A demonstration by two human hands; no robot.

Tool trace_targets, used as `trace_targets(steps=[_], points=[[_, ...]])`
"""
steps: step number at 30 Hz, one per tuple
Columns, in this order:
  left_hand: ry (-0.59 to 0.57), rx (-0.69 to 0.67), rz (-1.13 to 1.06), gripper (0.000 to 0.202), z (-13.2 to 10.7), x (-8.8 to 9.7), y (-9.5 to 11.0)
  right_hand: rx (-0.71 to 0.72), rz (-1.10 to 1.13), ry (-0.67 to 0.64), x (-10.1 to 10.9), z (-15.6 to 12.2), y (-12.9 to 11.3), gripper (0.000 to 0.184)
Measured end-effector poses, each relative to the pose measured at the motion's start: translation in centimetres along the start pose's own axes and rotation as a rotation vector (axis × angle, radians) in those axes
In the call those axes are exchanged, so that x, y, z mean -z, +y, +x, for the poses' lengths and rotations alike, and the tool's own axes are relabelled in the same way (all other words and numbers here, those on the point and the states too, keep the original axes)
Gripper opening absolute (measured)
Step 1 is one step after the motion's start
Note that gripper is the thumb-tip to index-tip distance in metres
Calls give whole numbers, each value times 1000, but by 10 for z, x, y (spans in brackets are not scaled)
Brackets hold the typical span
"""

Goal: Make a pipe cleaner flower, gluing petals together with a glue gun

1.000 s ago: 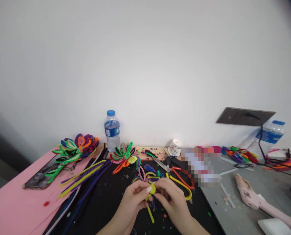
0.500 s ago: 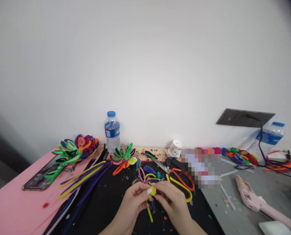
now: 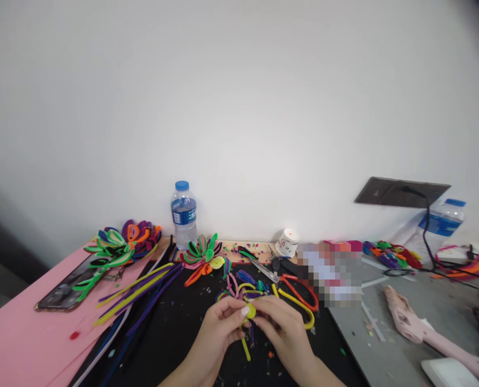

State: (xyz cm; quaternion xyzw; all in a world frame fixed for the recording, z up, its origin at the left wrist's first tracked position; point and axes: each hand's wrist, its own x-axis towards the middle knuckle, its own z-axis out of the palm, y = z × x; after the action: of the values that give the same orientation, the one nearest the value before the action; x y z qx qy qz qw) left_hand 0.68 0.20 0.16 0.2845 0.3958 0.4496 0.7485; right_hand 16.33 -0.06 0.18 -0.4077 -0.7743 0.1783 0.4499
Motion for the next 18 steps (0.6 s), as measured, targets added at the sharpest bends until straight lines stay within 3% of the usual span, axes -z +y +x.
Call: trace_targets(steps=[18], points=[[32,-27,71,19,1,-1,0,20,-19,-14,1,1,1,20]])
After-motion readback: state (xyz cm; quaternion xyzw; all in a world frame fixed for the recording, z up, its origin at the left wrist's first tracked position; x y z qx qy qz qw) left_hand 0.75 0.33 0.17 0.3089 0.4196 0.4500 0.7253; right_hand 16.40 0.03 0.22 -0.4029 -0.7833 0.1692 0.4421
